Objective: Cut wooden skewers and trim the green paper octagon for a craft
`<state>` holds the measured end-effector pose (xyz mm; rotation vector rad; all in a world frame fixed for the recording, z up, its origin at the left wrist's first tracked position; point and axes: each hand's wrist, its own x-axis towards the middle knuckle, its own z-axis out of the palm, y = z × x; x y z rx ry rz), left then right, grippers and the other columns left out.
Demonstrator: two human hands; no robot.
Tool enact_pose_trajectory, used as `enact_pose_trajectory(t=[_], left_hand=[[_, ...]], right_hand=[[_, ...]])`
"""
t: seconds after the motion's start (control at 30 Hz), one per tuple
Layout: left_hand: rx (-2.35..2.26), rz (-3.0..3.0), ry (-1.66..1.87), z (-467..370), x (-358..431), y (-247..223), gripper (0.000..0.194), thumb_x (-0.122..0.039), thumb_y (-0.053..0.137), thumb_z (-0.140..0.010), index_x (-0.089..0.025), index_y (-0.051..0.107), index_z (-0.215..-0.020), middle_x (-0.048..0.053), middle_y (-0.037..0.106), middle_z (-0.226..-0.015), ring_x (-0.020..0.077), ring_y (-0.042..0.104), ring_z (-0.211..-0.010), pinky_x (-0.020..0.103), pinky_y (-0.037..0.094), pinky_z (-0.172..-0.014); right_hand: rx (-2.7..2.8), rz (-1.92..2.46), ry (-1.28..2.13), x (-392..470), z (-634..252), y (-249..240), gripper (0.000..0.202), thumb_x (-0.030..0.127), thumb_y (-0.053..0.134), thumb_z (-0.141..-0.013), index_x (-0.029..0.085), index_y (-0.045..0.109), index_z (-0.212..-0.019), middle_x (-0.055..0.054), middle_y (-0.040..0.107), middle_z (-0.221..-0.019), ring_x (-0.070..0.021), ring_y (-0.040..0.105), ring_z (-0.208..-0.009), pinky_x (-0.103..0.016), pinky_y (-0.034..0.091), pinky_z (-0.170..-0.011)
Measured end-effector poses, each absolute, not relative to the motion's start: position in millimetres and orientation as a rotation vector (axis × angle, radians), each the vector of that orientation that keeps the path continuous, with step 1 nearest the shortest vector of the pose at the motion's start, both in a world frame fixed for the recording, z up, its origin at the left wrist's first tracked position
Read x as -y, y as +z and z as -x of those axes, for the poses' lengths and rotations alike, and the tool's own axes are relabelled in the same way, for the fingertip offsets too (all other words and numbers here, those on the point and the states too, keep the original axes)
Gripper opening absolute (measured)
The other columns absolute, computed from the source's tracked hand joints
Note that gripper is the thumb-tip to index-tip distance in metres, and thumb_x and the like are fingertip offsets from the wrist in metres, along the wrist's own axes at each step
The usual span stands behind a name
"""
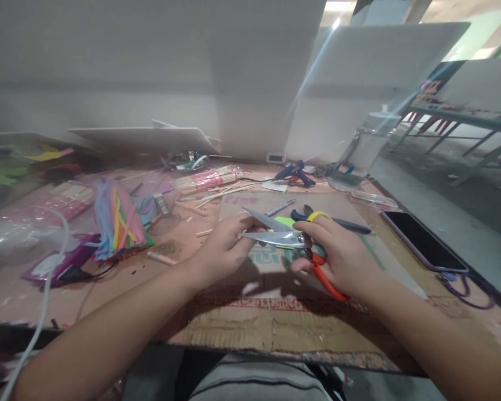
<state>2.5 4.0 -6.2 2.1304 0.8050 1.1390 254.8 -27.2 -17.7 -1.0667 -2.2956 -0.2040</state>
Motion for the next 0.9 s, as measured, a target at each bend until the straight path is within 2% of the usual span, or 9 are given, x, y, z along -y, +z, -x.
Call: enact_pose_trajectory(t=[0.23,0.3,0.43,0.5,0.63,0.7,0.83,0.9], left_hand=[[-0.849,-2.200,1.126,-1.6,-3.5,-6.3,0.027,-0.010,0.047,-0.083,-0.018,0.068,-0.098,0.004,0.071,-0.090,0.0182,0.065,-0.084,0.031,0.054,-0.081],[-0.855,-2.196,1.128,-2.0,-3.6,-6.5,0.024,-0.010,0.047,-0.084,-0.018,0.068,-0.092,0.004,0.070,-0.086,0.0176,0.064,-0.080,0.030,0.053,-0.078],[-0.772,-2.194,1.070,-3.3,-3.1,-4.4,0.018,-0.019,0.050,-0.092,-0.018,0.064,-0.079,0.002,0.065,-0.074,0.0159,0.062,-0.072,0.028,0.051,-0.071],[-0.732,-2.149,1.063,-4.0,-2.0,-2.1,0.018,-0.021,0.051,-0.094,-0.018,0.063,-0.082,0.001,0.064,-0.074,0.0153,0.061,-0.072,0.028,0.051,-0.069],[-0.731,-2.005,1.095,-4.9,-0.4,1.4,0.026,-0.025,0.046,-0.100,-0.019,0.061,-0.080,0.001,0.064,-0.074,0.0149,0.063,-0.075,0.028,0.052,-0.072],[-0.745,-1.967,1.107,-5.0,-1.1,1.1,0.025,-0.027,0.047,-0.100,-0.018,0.064,-0.084,0.002,0.066,-0.077,0.0156,0.064,-0.078,0.028,0.052,-0.074],[-0.764,-2.006,1.153,-4.7,-5.2,-1.1,0.014,-0.024,0.057,-0.096,-0.018,0.069,-0.095,0.005,0.073,-0.093,0.0175,0.067,-0.088,0.031,0.053,-0.082],[-0.748,-2.023,1.173,-4.4,-6.9,-1.3,0.012,-0.022,0.059,-0.095,-0.018,0.070,-0.094,0.006,0.075,-0.097,0.0178,0.068,-0.092,0.032,0.054,-0.085]], right_hand=[[2.329,1.099,-0.172,27.8,-255.5,-17.2,0.047,0.055,0.062,-0.092,0.017,0.061,-0.119,-0.006,0.060,-0.088,-0.0200,0.057,-0.075,-0.031,0.046,-0.066],[2.329,1.125,-0.185,28.8,-256.3,-18.4,0.042,0.053,0.062,-0.092,0.018,0.062,-0.117,-0.006,0.062,-0.088,-0.0201,0.058,-0.075,-0.031,0.045,-0.065],[2.325,1.149,-0.215,30.9,-258.1,-23.0,0.034,0.050,0.061,-0.094,0.021,0.065,-0.113,-0.003,0.066,-0.081,-0.0171,0.058,-0.065,-0.029,0.040,-0.058],[2.310,1.171,-0.170,30.9,-257.5,-24.4,0.038,0.054,0.061,-0.094,0.022,0.064,-0.115,-0.002,0.066,-0.079,-0.0161,0.058,-0.062,-0.028,0.039,-0.057],[2.189,1.163,-0.090,27.1,-254.4,-22.0,0.056,0.069,0.052,-0.091,0.021,0.060,-0.118,-0.006,0.067,-0.089,-0.0197,0.062,-0.073,-0.030,0.045,-0.062],[2.152,1.133,-0.099,24.4,-253.2,-19.9,0.056,0.069,0.052,-0.091,0.020,0.059,-0.116,-0.006,0.064,-0.089,-0.0202,0.061,-0.073,-0.030,0.046,-0.062],[2.159,1.115,-0.175,20.5,-253.3,-19.3,0.043,0.059,0.055,-0.094,0.019,0.057,-0.110,-0.005,0.060,-0.088,-0.0195,0.059,-0.073,-0.030,0.048,-0.061],[2.190,1.109,-0.201,19.5,-254.1,-20.7,0.046,0.061,0.054,-0.094,0.019,0.056,-0.112,-0.006,0.059,-0.089,-0.0200,0.059,-0.074,-0.031,0.048,-0.061]])
